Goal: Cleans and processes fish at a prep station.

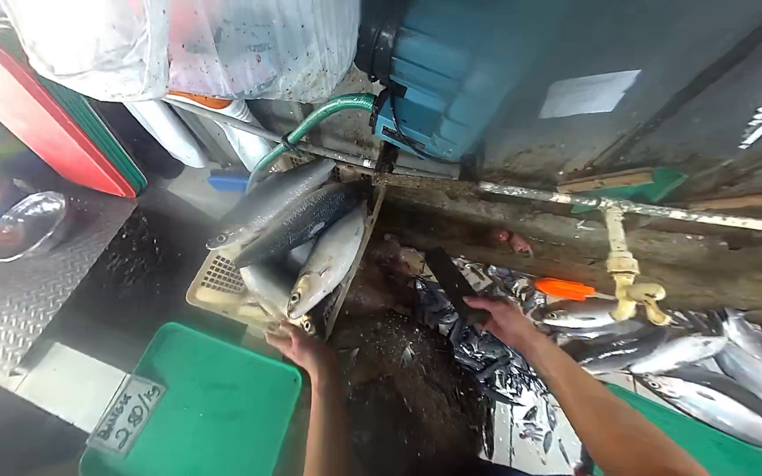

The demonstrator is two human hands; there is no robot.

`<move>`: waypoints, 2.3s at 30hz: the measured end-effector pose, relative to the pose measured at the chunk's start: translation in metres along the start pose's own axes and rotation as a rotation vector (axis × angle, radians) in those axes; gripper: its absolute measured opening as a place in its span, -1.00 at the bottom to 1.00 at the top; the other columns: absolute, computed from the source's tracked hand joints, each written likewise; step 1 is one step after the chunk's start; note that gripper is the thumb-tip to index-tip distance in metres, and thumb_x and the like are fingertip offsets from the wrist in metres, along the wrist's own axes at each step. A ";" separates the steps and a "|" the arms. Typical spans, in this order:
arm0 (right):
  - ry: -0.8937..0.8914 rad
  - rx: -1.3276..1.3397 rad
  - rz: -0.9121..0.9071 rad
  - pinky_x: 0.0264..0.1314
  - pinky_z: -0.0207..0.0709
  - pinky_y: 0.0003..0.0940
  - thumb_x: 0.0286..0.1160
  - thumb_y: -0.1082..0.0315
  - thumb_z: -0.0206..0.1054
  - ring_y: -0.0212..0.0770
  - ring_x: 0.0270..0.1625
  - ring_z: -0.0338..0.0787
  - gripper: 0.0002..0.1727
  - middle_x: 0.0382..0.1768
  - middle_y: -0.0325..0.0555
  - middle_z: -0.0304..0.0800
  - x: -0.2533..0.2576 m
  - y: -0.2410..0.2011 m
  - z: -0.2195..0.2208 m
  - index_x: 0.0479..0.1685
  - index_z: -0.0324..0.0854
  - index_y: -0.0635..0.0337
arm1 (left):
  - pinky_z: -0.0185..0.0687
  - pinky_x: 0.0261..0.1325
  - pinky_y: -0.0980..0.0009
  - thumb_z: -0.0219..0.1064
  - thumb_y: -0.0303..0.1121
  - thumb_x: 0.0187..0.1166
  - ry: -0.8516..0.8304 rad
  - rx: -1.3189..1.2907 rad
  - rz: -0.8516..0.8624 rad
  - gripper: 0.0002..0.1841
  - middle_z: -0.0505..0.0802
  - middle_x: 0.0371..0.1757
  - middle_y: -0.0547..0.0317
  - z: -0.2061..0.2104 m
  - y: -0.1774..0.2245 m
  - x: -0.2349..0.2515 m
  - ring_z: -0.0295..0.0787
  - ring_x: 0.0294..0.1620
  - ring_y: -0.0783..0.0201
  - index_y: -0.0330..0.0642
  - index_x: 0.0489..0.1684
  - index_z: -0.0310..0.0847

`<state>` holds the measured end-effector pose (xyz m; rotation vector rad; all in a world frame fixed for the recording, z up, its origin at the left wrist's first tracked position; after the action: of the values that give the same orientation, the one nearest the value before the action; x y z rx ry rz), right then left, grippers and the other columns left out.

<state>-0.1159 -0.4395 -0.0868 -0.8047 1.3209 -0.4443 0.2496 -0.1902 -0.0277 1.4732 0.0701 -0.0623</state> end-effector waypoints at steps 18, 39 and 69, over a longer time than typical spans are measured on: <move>0.147 0.334 0.016 0.04 0.76 -0.12 0.60 0.13 0.40 -0.10 0.03 0.85 -0.55 0.06 0.05 0.84 -0.137 0.183 -0.168 0.28 0.61 0.27 | 0.46 0.62 0.08 0.15 -0.25 0.73 -0.990 0.183 0.515 -0.33 0.39 0.69 -0.30 0.093 0.033 -0.253 0.40 0.65 -0.01 -0.42 0.75 0.02; -0.112 0.431 -0.357 0.20 0.81 0.15 -0.13 0.67 0.52 0.20 0.25 0.82 0.11 0.33 0.32 0.68 -0.041 0.139 -0.199 0.71 0.08 0.29 | 0.51 0.54 -0.16 0.15 0.25 0.67 -0.932 0.513 0.162 -0.19 0.63 0.56 -0.12 0.276 -0.039 -0.417 0.56 0.55 -0.09 -0.14 0.76 0.17; 0.296 0.676 -0.040 -0.07 0.66 -0.23 0.90 -0.09 -0.10 -0.21 -0.17 0.76 -0.47 -0.09 -0.10 0.80 0.018 0.152 -0.250 0.29 0.57 0.15 | 0.65 0.35 0.15 0.53 -0.49 0.41 -1.491 0.264 -0.455 -0.46 0.79 0.27 -0.07 0.278 -0.140 -0.456 0.73 0.27 0.15 -0.28 0.42 0.55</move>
<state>-0.3753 -0.4175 -0.2206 -0.2014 1.3017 -1.0044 -0.2139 -0.4805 -0.1012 1.3179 -0.8366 -1.5408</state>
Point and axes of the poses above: each hand's wrist, its own x-axis towards the middle knuckle, its own z-axis out of the palm, y = z × x, the point moved 7 cm from there along x, towards the middle knuckle
